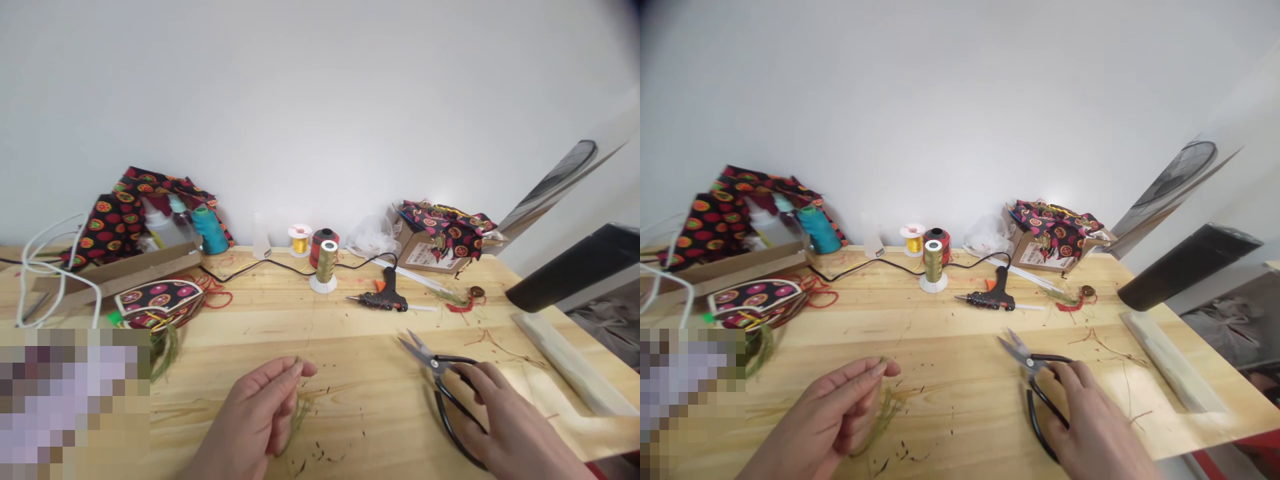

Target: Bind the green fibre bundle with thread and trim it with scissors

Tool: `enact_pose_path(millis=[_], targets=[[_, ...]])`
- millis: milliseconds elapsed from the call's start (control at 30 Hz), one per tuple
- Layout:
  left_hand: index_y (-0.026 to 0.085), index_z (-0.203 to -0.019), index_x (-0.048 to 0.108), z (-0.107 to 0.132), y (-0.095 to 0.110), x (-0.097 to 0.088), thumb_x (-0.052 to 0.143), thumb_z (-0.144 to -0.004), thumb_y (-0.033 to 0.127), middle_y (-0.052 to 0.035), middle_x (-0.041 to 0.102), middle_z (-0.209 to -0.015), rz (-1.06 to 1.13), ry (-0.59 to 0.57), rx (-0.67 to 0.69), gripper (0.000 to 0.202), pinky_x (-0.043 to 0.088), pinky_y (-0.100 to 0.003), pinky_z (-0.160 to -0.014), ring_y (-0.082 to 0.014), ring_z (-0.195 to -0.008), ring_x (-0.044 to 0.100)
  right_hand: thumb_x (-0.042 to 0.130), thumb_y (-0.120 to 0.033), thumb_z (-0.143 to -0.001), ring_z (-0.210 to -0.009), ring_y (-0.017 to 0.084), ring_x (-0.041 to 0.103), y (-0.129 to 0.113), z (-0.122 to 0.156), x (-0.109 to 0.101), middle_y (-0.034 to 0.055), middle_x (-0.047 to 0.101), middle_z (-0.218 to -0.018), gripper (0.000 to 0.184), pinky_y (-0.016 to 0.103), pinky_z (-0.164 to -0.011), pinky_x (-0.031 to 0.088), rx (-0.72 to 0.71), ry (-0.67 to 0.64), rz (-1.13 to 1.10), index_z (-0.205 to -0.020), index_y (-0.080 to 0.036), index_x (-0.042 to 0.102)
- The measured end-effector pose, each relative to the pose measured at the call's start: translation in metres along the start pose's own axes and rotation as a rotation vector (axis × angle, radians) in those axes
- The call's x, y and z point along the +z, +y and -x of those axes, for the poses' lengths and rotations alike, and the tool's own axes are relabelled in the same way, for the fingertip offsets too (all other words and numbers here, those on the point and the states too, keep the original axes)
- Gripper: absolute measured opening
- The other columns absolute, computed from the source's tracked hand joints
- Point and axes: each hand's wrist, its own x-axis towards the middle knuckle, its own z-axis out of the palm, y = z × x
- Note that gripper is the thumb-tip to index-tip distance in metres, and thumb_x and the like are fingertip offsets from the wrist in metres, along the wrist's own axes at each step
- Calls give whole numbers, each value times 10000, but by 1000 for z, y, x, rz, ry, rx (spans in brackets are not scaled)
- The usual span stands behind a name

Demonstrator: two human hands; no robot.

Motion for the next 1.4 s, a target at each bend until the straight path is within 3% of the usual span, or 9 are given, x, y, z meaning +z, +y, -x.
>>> enact_pose_path(millis=[133, 233, 333, 533, 733, 1033, 1400], targets=[[129, -803, 650, 0, 1, 4, 590, -765, 395, 97, 325, -481, -31, -11, -25, 275, 107, -212, -397, -45, -417, 158, 601, -240, -686, -800, 189, 581, -59, 7, -16, 57, 603, -928, 258, 262, -726, 462, -135, -208, -382, -937, -185, 596], [136, -796, 643, 2, 1, 7, 573, -772, 396, 94, 321, -477, -63, -20, -25, 271, 115, -209, -391, -55, -424, 167, 647, -131, -594, -676, 129, 511, -95, 7, -19, -11, 561, -770, 170, 202, -603, 408, -102, -340, -546, -746, -177, 585], [149, -773, 627, 5, 1, 6, 576, -774, 384, 96, 313, -471, -90, -22, -10, 240, 124, -204, -394, -61, -426, 176, 640, -130, -608, -624, 101, 447, -112, 4, -18, -49, 487, -656, 133, 180, -530, 343, -30, -475, -643, -702, -169, 555], [174, -655, 573, 2, -3, 3, 599, -738, 438, 90, 322, -467, -156, -81, -20, 278, 108, -216, -391, -63, -415, 171, 683, -218, -606, -585, 90, 356, -115, -1, -11, -69, 402, -607, 166, 195, -506, 290, -69, -508, -588, -640, -170, 528], [179, -610, 540, 3, -4, 1, 589, -749, 432, 93, 284, -480, -192, -71, 15, 293, 107, -226, -421, -70, -438, 171, 688, -244, -644, -611, 93, 378, -115, -4, -6, -59, 467, -646, 124, 198, -549, 313, -161, -488, -631, -669, -176, 587], [159, -695, 641, 3, -1, 2, 612, -721, 444, 89, 298, -481, -194, -62, 10, 288, 113, -217, -412, -72, -440, 176, 653, -201, -672, -608, 92, 393, -109, -4, -3, -49, 523, -672, 50, 199, -539, 308, -243, -448, -614, -715, -178, 663], [149, -741, 651, 2, -3, 2, 602, -749, 435, 92, 291, -482, -191, -83, 5, 290, 115, -213, -408, -71, -445, 171, 617, -177, -681, -545, 79, 342, -107, -5, 0, -63, 460, -589, 37, 201, -477, 260, -228, -463, -648, -669, -162, 648]])
